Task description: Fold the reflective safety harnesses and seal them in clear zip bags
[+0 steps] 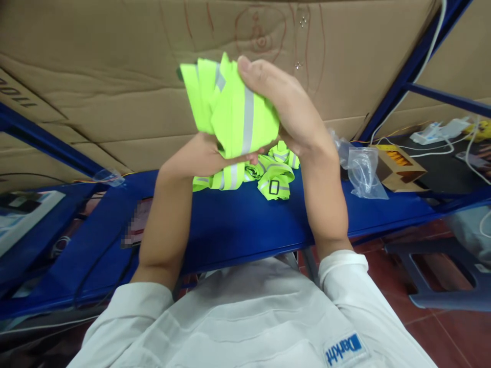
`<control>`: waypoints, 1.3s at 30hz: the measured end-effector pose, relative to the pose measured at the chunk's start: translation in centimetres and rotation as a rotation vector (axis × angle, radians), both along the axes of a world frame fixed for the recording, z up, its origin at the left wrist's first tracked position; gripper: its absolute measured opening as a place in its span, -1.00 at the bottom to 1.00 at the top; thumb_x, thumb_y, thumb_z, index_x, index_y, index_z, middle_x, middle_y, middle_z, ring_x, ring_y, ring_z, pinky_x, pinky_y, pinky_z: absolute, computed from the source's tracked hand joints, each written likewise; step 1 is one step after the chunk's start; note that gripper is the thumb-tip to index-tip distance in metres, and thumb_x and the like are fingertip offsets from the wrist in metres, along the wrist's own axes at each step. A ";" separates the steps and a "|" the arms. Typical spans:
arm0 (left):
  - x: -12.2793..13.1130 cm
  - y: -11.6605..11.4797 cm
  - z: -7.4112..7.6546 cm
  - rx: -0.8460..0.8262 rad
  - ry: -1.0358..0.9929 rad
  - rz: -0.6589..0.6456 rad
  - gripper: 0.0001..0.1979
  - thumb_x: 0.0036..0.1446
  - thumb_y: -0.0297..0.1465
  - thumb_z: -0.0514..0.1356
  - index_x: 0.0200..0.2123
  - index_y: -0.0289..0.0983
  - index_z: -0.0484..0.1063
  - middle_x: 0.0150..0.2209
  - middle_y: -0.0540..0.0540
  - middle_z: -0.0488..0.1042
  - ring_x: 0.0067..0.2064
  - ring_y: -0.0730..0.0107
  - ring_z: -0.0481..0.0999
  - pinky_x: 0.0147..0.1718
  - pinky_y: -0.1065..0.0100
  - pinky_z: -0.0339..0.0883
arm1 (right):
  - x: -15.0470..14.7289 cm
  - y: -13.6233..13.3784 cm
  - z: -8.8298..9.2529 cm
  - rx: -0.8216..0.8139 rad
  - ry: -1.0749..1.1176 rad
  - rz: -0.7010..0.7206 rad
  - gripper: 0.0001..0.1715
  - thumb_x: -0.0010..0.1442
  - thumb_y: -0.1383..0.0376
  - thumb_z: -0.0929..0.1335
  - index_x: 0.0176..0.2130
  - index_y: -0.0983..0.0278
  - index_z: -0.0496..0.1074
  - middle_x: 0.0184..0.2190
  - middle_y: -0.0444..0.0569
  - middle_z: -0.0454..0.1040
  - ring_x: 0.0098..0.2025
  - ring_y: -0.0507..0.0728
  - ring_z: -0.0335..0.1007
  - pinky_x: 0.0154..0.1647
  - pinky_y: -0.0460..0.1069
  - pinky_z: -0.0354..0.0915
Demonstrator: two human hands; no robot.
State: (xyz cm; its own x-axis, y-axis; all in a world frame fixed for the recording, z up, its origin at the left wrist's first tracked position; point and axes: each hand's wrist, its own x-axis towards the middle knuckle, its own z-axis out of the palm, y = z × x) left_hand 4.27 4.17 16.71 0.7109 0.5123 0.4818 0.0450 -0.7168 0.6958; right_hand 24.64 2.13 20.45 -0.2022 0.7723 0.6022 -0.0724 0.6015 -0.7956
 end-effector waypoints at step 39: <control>1.4 -0.6 -0.2 -0.215 -0.228 0.051 -0.43 0.00 0.01 0.63 -0.12 -0.24 0.60 -0.19 -0.13 0.63 0.01 -0.04 0.70 -0.02 0.06 0.68 | -2.6 -3.4 0.8 0.248 0.010 -0.215 -0.69 0.44 0.03 0.44 -0.28 0.12 0.42 -0.25 -0.04 0.52 -0.11 0.23 0.57 -0.13 0.07 0.51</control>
